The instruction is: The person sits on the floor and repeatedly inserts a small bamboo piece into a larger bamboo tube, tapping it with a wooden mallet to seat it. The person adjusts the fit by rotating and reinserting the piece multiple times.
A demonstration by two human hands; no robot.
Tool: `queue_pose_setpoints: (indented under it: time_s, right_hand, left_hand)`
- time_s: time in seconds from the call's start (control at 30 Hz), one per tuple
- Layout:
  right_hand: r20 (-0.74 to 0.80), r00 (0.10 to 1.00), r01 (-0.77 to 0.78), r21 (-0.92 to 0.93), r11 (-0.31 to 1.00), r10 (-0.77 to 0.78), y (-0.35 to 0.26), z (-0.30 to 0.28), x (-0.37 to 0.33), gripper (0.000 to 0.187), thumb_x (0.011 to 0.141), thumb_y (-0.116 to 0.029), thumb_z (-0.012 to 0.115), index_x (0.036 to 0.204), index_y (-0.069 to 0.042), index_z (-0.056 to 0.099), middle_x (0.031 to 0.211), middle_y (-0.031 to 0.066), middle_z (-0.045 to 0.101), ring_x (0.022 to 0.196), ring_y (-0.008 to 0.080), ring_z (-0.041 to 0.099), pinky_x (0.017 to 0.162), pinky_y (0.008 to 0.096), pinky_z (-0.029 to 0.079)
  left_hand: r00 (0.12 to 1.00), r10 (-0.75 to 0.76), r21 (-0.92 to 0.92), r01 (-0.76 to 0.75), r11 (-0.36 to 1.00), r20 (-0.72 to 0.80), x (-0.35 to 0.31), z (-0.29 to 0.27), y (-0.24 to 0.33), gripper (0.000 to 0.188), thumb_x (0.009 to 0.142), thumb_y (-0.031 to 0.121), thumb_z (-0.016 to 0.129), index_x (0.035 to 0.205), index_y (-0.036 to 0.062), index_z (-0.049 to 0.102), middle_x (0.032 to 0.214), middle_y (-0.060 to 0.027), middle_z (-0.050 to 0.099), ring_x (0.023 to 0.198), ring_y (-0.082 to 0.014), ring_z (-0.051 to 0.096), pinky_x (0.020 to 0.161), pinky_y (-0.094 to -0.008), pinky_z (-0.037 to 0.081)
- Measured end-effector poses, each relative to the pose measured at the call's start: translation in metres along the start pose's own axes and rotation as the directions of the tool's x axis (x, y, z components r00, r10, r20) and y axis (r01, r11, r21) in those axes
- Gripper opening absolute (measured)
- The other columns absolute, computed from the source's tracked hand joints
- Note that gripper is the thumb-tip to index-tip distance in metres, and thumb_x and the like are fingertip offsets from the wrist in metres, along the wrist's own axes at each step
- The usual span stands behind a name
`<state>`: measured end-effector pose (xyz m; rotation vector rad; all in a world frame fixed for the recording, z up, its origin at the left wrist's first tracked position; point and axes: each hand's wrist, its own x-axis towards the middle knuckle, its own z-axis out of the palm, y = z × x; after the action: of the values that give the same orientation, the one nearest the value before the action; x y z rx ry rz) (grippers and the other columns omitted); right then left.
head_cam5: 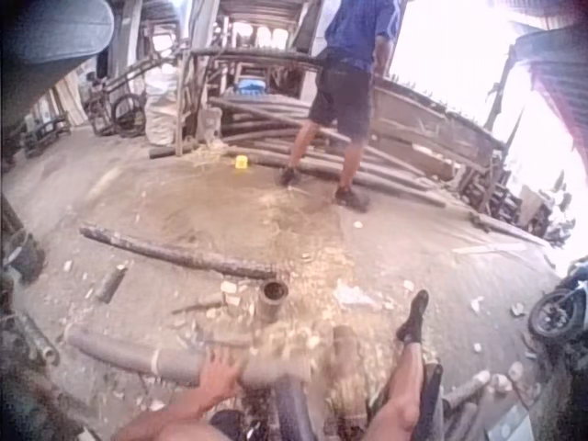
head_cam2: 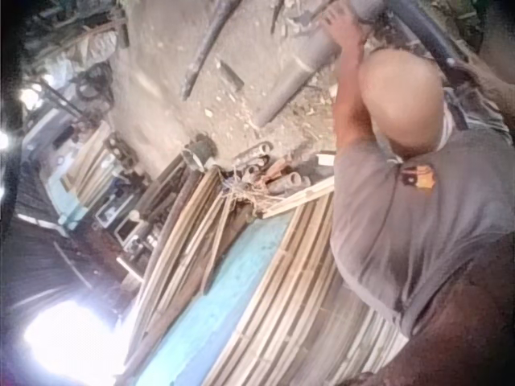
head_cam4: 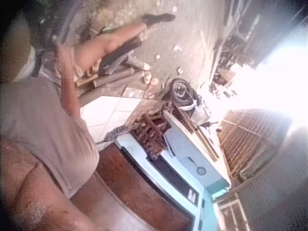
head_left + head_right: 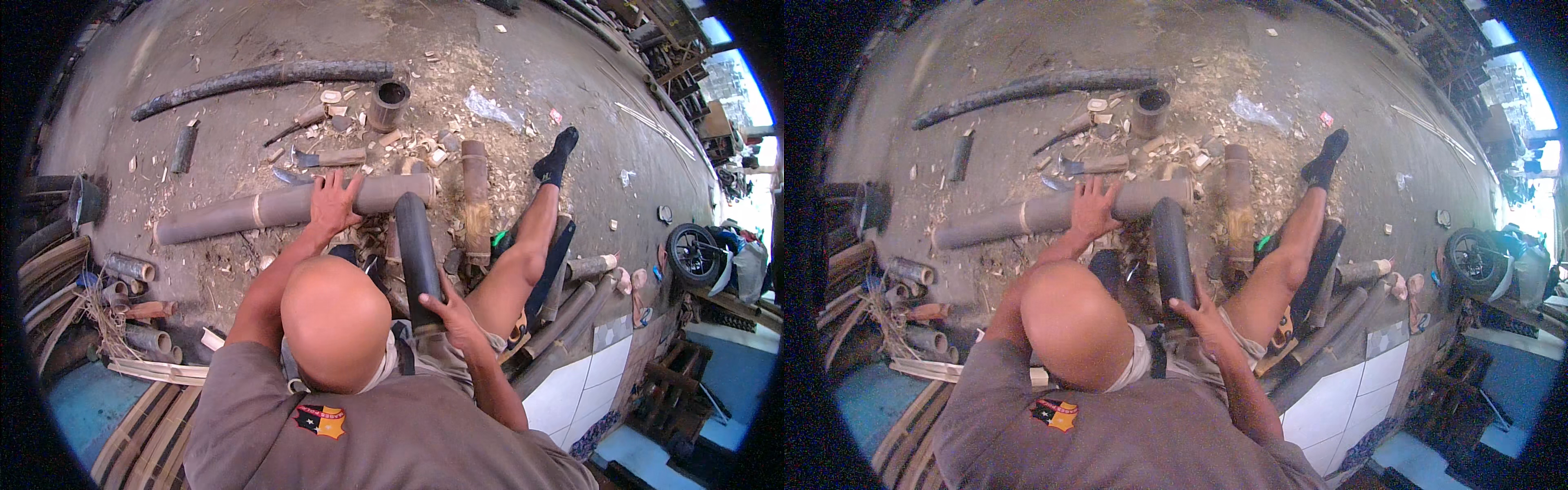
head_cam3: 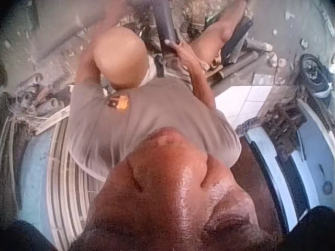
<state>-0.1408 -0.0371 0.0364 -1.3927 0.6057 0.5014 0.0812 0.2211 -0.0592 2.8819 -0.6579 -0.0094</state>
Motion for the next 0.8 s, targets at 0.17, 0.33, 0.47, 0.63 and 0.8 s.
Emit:
queue_pose_setpoints:
  time_s: [0.17, 0.33, 0.47, 0.63, 0.8]
  right_hand:
    - [0.002, 0.983, -0.183, -0.036, 0.982, 0.183, 0.027, 0.005, 0.018, 0.065, 0.089, -0.036, 0.082, 0.135, 0.001, 0.056, 0.110, 0.0120, 0.073, 0.097, 0.0205, 0.070, 0.084, 0.0373, 0.055]
    - [-0.073, 0.995, 0.051, -0.253, 0.966, -0.071, 0.056, -0.004, 0.023, 0.052, 0.089, -0.034, 0.081, 0.122, 0.003, 0.066, 0.099, 0.0122, 0.075, 0.088, 0.0193, 0.071, 0.079, 0.0366, 0.057]
    - [-0.057, 0.994, 0.075, -0.266, 0.961, -0.094, 0.048, 0.005, 0.008, 0.052, 0.087, -0.034, 0.082, 0.119, 0.004, 0.068, 0.101, 0.0141, 0.076, 0.092, 0.0201, 0.072, 0.082, 0.0370, 0.057]
    - [-0.097, 0.958, 0.201, -0.445, 0.873, -0.270, 0.045, 0.010, -0.007, 0.058, 0.085, -0.035, 0.083, 0.125, 0.003, 0.065, 0.102, 0.0167, 0.077, 0.093, 0.0253, 0.073, 0.084, 0.0389, 0.057]
    - [-0.079, 0.911, 0.308, -0.524, 0.794, -0.406, 0.015, 0.010, -0.022, 0.068, 0.082, -0.032, 0.085, 0.134, 0.004, 0.059, 0.107, 0.0226, 0.075, 0.097, 0.0291, 0.074, 0.088, 0.0412, 0.057]
  left_hand:
    - [0.934, -0.109, -0.259, 0.019, 0.966, -0.339, -0.041, 0.022, 0.007, 0.080, 0.071, 0.045, 0.090, 0.139, 0.0159, 0.060, 0.139, -0.0173, 0.050, 0.129, -0.0376, 0.046, 0.105, -0.0547, 0.037]
    - [0.505, -0.842, -0.849, 0.515, 0.118, 0.189, -0.072, 0.024, 0.027, 0.047, 0.089, 0.045, 0.081, 0.097, 0.0046, 0.060, 0.084, -0.0067, 0.062, 0.077, -0.0207, 0.058, 0.073, -0.0391, 0.050]
    - [0.227, -0.913, -0.918, 0.295, -0.266, 0.338, -0.064, 0.034, 0.008, 0.049, 0.092, 0.048, 0.079, 0.082, 0.0075, 0.052, 0.070, -0.0037, 0.057, 0.063, -0.0146, 0.053, 0.061, -0.0355, 0.048]
    - [0.319, -0.881, -0.936, 0.072, -0.344, 0.349, -0.080, 0.002, -0.002, 0.051, 0.090, 0.053, 0.078, 0.081, 0.0114, 0.051, 0.070, -0.0050, 0.058, 0.067, -0.0158, 0.059, 0.061, -0.0361, 0.050]
    - [0.423, -0.800, -0.879, -0.018, -0.477, 0.426, -0.096, -0.059, 0.001, 0.051, 0.090, 0.056, 0.077, 0.081, 0.0129, 0.052, 0.077, -0.0057, 0.063, 0.077, -0.0189, 0.065, 0.069, -0.0352, 0.053]
